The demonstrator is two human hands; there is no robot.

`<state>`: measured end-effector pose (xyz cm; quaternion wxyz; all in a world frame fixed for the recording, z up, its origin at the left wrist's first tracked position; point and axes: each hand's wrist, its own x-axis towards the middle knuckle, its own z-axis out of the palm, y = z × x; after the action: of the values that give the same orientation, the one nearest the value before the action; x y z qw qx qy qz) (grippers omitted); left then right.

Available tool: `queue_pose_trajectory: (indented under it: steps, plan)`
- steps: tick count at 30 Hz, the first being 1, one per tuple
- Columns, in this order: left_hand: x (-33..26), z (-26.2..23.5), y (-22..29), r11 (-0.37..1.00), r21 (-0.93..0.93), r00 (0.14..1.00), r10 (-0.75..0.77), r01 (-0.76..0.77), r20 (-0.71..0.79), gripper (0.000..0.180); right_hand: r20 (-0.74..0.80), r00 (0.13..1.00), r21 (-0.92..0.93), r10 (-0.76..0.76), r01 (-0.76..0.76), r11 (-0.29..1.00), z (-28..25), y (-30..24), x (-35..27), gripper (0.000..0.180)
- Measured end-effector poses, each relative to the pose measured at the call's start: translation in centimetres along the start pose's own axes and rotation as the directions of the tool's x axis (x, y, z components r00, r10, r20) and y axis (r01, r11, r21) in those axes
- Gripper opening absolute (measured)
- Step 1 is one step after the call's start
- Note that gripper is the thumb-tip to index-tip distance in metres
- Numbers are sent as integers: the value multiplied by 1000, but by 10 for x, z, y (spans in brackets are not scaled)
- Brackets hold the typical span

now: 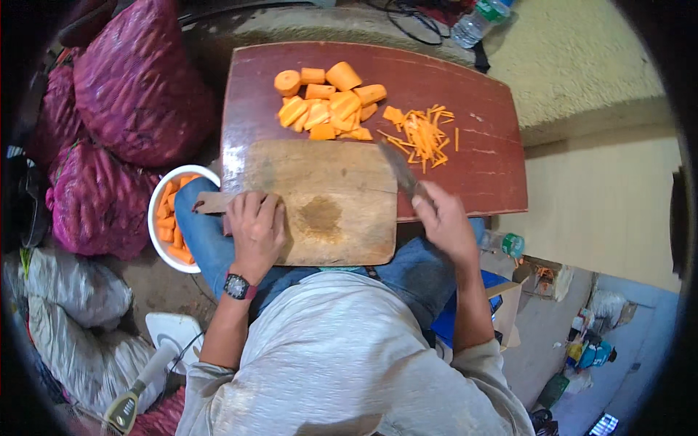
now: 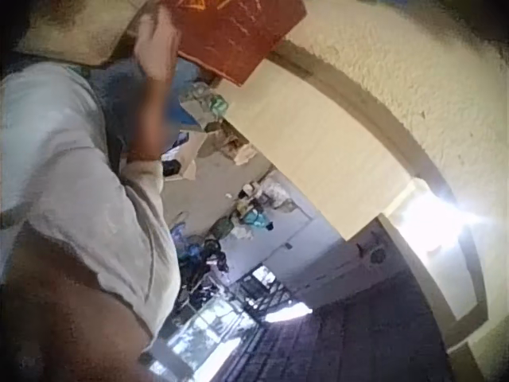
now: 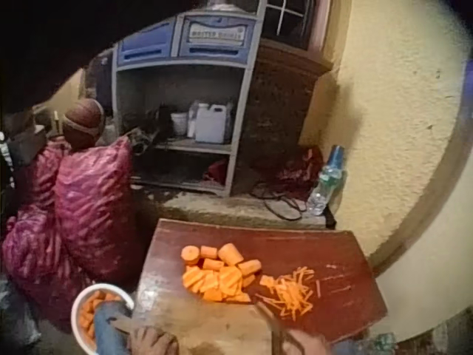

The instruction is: The person cuts carrots into slices on a wooden board using a knife and a cleaver, then juliennes them into thin strips. They move the finished strips to the side and repeat the process with more carrot pieces.

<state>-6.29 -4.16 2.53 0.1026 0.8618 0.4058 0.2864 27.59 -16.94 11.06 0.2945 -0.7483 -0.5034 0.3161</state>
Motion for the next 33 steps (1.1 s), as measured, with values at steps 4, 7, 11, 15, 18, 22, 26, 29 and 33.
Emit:
queue_pose_trajectory:
  steps: [4,7,11,15,18,22,26,29,33]
  plan:
    - [2,-2,3,1000,20,1000,-6,6,6,22,-128,992,-199,20,-46,979,-35,20,24,29]
    - [3,0,3,1000,16,1000,-6,6,-6,18,-152,988,-309,23,-69,948,-35,13,16,30]
    - [34,2,25,998,-22,998,57,-57,9,18,-87,971,-535,-223,143,832,-10,3,-13,38]
    - [101,18,58,956,-219,979,202,-195,11,39,-29,937,-546,-349,277,790,2,-11,-31,40]
    - [151,33,99,917,-284,930,333,-281,155,66,18,927,-579,-374,315,752,-3,-10,-39,40]
    - [180,80,115,901,-240,881,415,-362,228,74,46,924,-681,-381,308,665,-14,-7,-39,42]
    - [205,108,124,846,-208,796,532,-490,288,58,60,937,-740,-345,274,614,-23,11,-25,48]
    - [220,137,128,840,-160,783,542,-518,305,52,84,937,-748,-340,285,600,-29,13,-17,49]
    - [235,157,130,824,-149,773,565,-547,288,33,59,929,-726,-366,292,622,-31,17,-17,49]
